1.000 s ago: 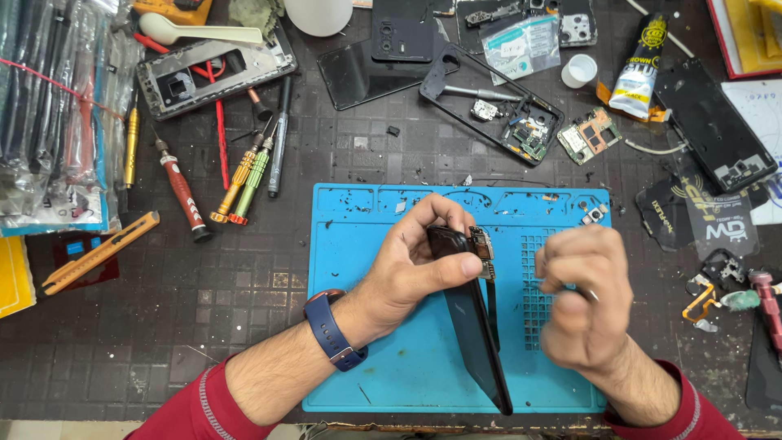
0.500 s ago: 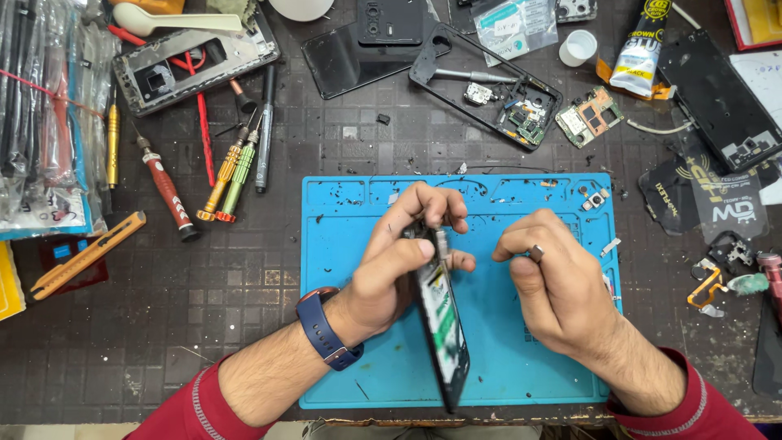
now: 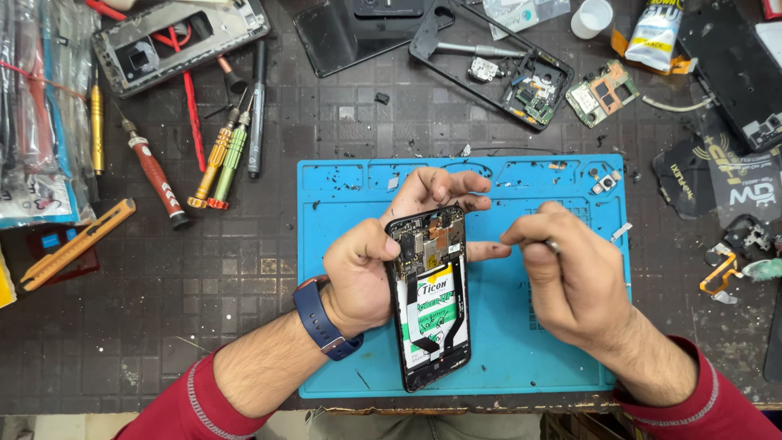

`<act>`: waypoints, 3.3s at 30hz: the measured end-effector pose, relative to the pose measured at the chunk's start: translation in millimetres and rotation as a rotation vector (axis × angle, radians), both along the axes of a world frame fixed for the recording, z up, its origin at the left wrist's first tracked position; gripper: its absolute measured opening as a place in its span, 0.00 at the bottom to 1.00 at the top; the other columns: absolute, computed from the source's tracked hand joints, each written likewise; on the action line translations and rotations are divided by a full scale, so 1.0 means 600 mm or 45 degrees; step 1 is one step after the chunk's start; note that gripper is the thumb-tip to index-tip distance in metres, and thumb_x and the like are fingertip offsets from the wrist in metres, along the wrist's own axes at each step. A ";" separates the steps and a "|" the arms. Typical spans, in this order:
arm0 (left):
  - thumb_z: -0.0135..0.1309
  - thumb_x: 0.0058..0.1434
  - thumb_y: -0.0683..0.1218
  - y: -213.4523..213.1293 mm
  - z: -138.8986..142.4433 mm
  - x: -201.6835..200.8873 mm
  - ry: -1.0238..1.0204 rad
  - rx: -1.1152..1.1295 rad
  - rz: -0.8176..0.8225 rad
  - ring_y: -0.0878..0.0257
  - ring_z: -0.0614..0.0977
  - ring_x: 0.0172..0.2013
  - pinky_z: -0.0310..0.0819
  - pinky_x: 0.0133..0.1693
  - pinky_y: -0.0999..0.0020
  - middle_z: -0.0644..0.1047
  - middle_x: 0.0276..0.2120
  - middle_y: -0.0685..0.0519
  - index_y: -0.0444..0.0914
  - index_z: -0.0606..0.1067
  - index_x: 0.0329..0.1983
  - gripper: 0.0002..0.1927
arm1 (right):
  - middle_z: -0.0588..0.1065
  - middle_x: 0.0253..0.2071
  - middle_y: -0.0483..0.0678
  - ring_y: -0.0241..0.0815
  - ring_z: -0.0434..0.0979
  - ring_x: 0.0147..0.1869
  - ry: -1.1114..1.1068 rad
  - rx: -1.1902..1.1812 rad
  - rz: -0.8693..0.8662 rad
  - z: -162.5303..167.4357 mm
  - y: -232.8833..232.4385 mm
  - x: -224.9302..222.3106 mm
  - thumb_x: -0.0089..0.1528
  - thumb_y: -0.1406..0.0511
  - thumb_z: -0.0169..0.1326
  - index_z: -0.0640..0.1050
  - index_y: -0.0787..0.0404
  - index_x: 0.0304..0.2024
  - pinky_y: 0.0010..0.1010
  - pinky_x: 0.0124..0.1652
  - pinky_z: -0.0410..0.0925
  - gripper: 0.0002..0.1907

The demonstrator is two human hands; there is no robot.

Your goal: The person pries open a smartphone using a thin metal pry tool, working the tool along the edge to separate the screen from the frame. They lift the display, manipulate internal components including the battery area, and repeatedly reposition the phone while prying different edges on a blue repair mat.

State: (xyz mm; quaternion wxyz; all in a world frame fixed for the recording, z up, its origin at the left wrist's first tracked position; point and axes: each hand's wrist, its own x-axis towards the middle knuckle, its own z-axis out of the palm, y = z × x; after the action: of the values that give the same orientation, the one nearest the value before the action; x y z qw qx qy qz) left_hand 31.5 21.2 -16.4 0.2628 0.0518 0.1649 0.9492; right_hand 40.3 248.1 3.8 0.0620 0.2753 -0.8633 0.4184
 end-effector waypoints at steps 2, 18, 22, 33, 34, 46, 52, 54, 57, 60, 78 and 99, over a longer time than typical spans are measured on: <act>0.50 0.49 0.50 -0.001 0.001 0.000 0.023 0.035 -0.022 0.49 0.65 0.65 0.60 0.69 0.32 0.64 0.62 0.40 0.39 0.60 0.50 0.26 | 0.72 0.34 0.48 0.37 0.69 0.32 0.006 -0.025 -0.060 0.000 0.001 0.002 0.70 0.70 0.47 0.72 0.65 0.46 0.29 0.33 0.65 0.04; 0.50 0.51 0.48 -0.006 0.008 -0.006 -0.003 0.191 -0.194 0.45 0.64 0.68 0.51 0.73 0.46 0.52 0.75 0.25 0.41 0.62 0.51 0.23 | 0.72 0.34 0.44 0.31 0.72 0.34 -0.077 -0.018 -0.068 0.017 -0.014 0.003 0.60 0.76 0.57 0.74 0.63 0.49 0.21 0.30 0.66 0.15; 0.51 0.51 0.47 -0.007 0.004 -0.007 -0.037 0.229 -0.223 0.48 0.66 0.67 0.53 0.72 0.47 0.53 0.75 0.26 0.42 0.63 0.51 0.23 | 0.72 0.33 0.43 0.29 0.71 0.32 -0.119 -0.033 -0.097 0.014 -0.016 0.002 0.59 0.76 0.58 0.74 0.63 0.49 0.21 0.30 0.65 0.16; 0.50 0.51 0.48 -0.003 0.005 -0.007 0.005 0.196 -0.191 0.36 0.68 0.65 0.57 0.70 0.42 0.57 0.71 0.25 0.39 0.61 0.48 0.21 | 0.74 0.34 0.43 0.30 0.68 0.29 -0.068 0.003 -0.008 0.024 -0.015 -0.001 0.56 0.74 0.64 0.77 0.62 0.52 0.22 0.30 0.64 0.21; 0.49 0.51 0.48 -0.001 0.004 -0.006 0.019 0.194 -0.187 0.36 0.68 0.64 0.58 0.70 0.42 0.58 0.71 0.26 0.39 0.61 0.48 0.21 | 0.73 0.34 0.43 0.30 0.68 0.29 -0.070 0.019 -0.007 0.025 -0.015 -0.001 0.56 0.74 0.64 0.77 0.61 0.53 0.22 0.29 0.65 0.22; 0.52 0.56 0.50 -0.003 -0.008 -0.001 0.170 0.144 -0.174 0.41 0.70 0.58 0.60 0.65 0.47 0.61 0.69 0.32 0.40 0.61 0.50 0.22 | 0.72 0.33 0.42 0.30 0.67 0.29 -0.094 0.051 -0.001 0.027 -0.023 -0.001 0.55 0.73 0.65 0.79 0.59 0.51 0.23 0.29 0.64 0.21; 0.51 0.59 0.52 -0.004 -0.006 0.003 0.137 0.067 -0.159 0.38 0.71 0.58 0.62 0.64 0.45 0.63 0.68 0.29 0.38 0.59 0.52 0.23 | 0.72 0.31 0.42 0.30 0.67 0.27 -0.114 0.081 -0.026 0.021 -0.022 0.001 0.56 0.73 0.64 0.79 0.59 0.51 0.23 0.29 0.64 0.20; 0.49 0.60 0.52 -0.005 -0.006 0.003 0.151 0.036 -0.146 0.38 0.71 0.58 0.63 0.65 0.45 0.63 0.68 0.28 0.37 0.59 0.53 0.23 | 0.72 0.30 0.42 0.30 0.67 0.27 -0.124 0.096 -0.043 0.019 -0.024 0.000 0.57 0.73 0.64 0.79 0.59 0.52 0.23 0.28 0.65 0.20; 0.47 0.58 0.49 -0.006 -0.006 0.002 0.178 -0.009 -0.134 0.37 0.71 0.61 0.63 0.69 0.45 0.63 0.67 0.28 0.37 0.58 0.54 0.23 | 0.73 0.30 0.42 0.29 0.68 0.27 -0.150 0.113 -0.053 0.020 -0.024 0.002 0.58 0.73 0.63 0.79 0.60 0.51 0.22 0.27 0.65 0.18; 0.47 0.56 0.43 -0.008 -0.007 -0.001 0.217 -0.020 -0.130 0.39 0.70 0.63 0.62 0.71 0.45 0.63 0.67 0.27 0.36 0.58 0.54 0.23 | 0.74 0.30 0.42 0.27 0.72 0.27 -0.180 0.106 -0.055 0.021 -0.024 0.000 0.58 0.73 0.62 0.79 0.60 0.50 0.20 0.28 0.68 0.17; 0.41 0.73 0.65 -0.004 -0.020 -0.002 0.167 -0.195 -0.153 0.43 0.76 0.61 0.68 0.67 0.48 0.71 0.60 0.27 0.33 0.61 0.61 0.32 | 0.68 0.35 0.49 0.35 0.67 0.31 0.153 -0.256 -0.244 -0.008 0.008 0.006 0.70 0.67 0.50 0.73 0.70 0.45 0.22 0.31 0.66 0.08; 0.43 0.73 0.61 -0.001 -0.029 0.000 0.189 -0.284 -0.115 0.57 0.77 0.49 0.76 0.58 0.54 0.72 0.47 0.44 0.31 0.67 0.59 0.29 | 0.65 0.48 0.47 0.29 0.66 0.39 0.133 -0.334 -0.278 -0.036 0.028 -0.020 0.85 0.67 0.38 0.66 0.68 0.55 0.20 0.38 0.66 0.09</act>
State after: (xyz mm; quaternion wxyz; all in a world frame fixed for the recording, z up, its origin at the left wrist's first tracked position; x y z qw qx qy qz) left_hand 31.8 20.6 -34.0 0.2964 0.0997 0.2860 0.9058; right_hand 28.3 264.7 -17.5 0.1874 0.1908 -0.8217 0.5034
